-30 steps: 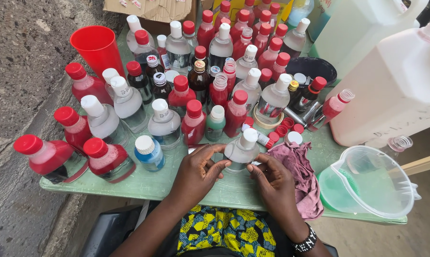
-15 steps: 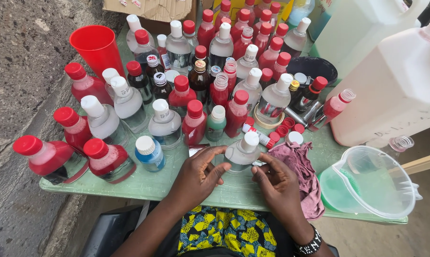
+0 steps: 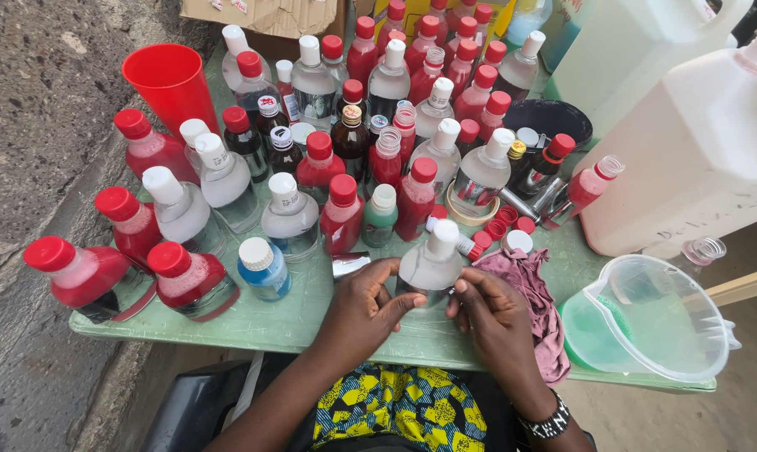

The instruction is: Sealing small plastic bottles by cutting silver foil, wrapping it around the caps, and pressing it into place.

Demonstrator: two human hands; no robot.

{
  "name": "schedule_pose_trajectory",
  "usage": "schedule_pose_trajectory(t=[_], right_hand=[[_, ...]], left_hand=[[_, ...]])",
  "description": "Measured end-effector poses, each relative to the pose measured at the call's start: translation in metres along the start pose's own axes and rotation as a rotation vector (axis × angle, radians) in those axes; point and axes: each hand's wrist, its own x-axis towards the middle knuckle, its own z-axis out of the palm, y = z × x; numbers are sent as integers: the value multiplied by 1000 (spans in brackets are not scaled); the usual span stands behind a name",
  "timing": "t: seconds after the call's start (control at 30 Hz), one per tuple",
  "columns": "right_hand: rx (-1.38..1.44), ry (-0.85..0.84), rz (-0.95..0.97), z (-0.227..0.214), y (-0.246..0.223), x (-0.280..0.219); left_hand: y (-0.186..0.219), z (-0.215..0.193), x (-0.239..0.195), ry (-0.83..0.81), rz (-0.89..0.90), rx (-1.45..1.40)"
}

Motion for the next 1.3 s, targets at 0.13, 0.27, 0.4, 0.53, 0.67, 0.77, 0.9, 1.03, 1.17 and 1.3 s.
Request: schedule_pose_trajectory(t=[0.13,0.27,0.4,0.53,0.67,0.77,0.9,1.03,1.17,1.3], right_hand=[[-39,79,-30,4,-19,-13],[75,-5,-63,24,-31,-28],[139,63,3,30,-37,-35],[94,84,54,26,-35,-44],[-220,226,19,26,-13,-49],[410,203,188,34,-35,-41],[449,182,153,29,-20,-40],[833,55,204,35,-41,-40],[897,105,188,32,-12,-46],[932,110,185,31,-2,-44]], left_hand=[[21,3,-11,9,-252,-199],[43,6,-18,24,-295,-300],[46,18,-24,47,-248,-413],[41,26,-29,92,-260,-452],[44,27,-32,84,-277,-488],[43,29,-32,85,-283,-513],[40,33,-33,85,-283,-554],[39,36,-31,117,-263,-650],[40,31,-29,155,-232,-732],[36,29,-30,162,-233,-690]])
